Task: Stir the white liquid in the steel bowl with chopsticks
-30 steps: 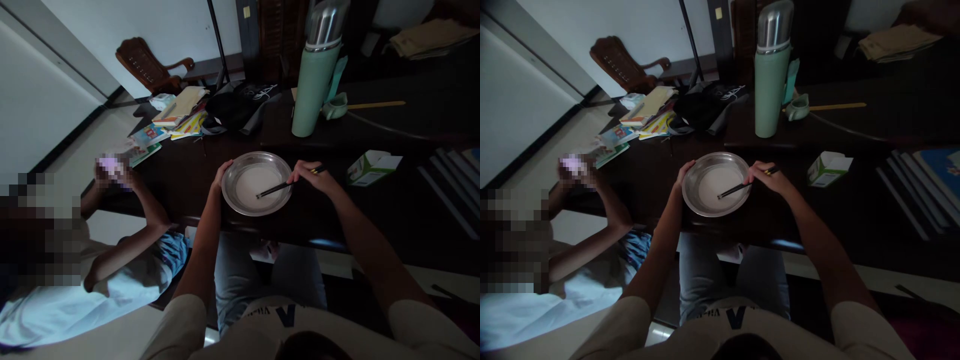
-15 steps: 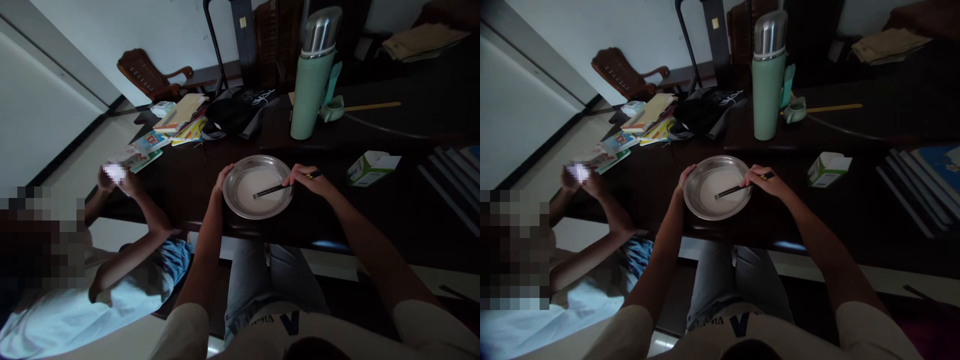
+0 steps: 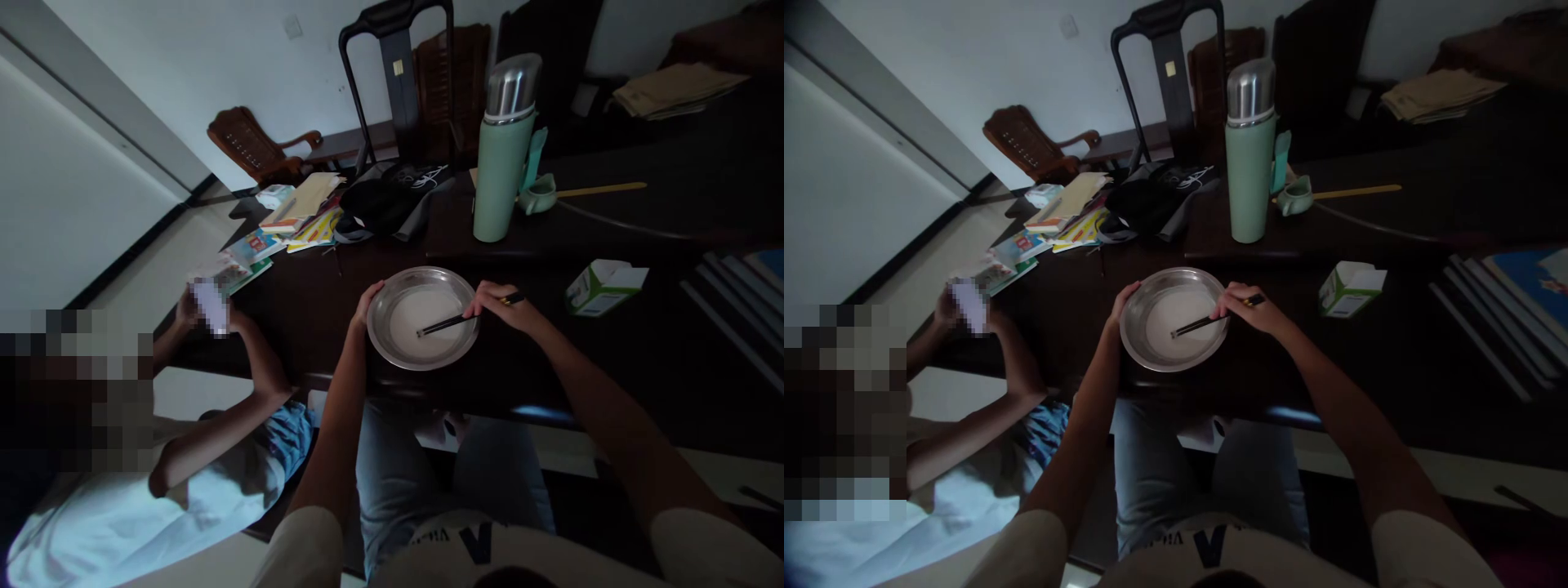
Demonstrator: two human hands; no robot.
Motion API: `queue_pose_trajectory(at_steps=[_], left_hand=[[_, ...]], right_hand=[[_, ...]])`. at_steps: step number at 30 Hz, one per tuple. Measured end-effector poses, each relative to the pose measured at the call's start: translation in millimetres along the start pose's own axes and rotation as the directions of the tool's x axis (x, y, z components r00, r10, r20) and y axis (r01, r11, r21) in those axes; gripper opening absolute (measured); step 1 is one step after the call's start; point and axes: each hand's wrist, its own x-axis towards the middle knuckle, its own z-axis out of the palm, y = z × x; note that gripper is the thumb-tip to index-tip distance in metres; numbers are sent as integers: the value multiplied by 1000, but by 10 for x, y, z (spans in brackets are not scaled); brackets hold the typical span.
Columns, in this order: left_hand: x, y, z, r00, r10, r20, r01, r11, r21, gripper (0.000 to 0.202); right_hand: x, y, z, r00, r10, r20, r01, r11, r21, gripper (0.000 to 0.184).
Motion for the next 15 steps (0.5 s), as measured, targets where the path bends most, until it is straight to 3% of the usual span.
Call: queue_pose_trajectory(at_steps=[2,5,7,9,12,15], left_hand=[[15,-11,-20,1000,-4,-11,4,1000,0,27],[35,-33,-51,999,-23,-23,24,1000,11,26],[35,-44,-58,1000,-6,-28,6,1000,13,25],[26,-48,-55,999,23,-23,-23,1000,8,22],[10,-46,-50,999,41,13,-41,999,12,20],[12,-41,-58,999,39,10,-39,999,26,19]], right_hand=[[9,23,58,999,-27,17,28,997,-74,45],[10,48,11,991,-47,-125,29,990,-141,44],[1,41,-72,971,-28,-239,6,996,-93,49],[-12,22,-136,961,7,-277,-3,1000,16,54],[-28,4,-116,984,26,-176,-3,992,128,56],[-26,22,8,999,4,-39,-2,998,57,51]])
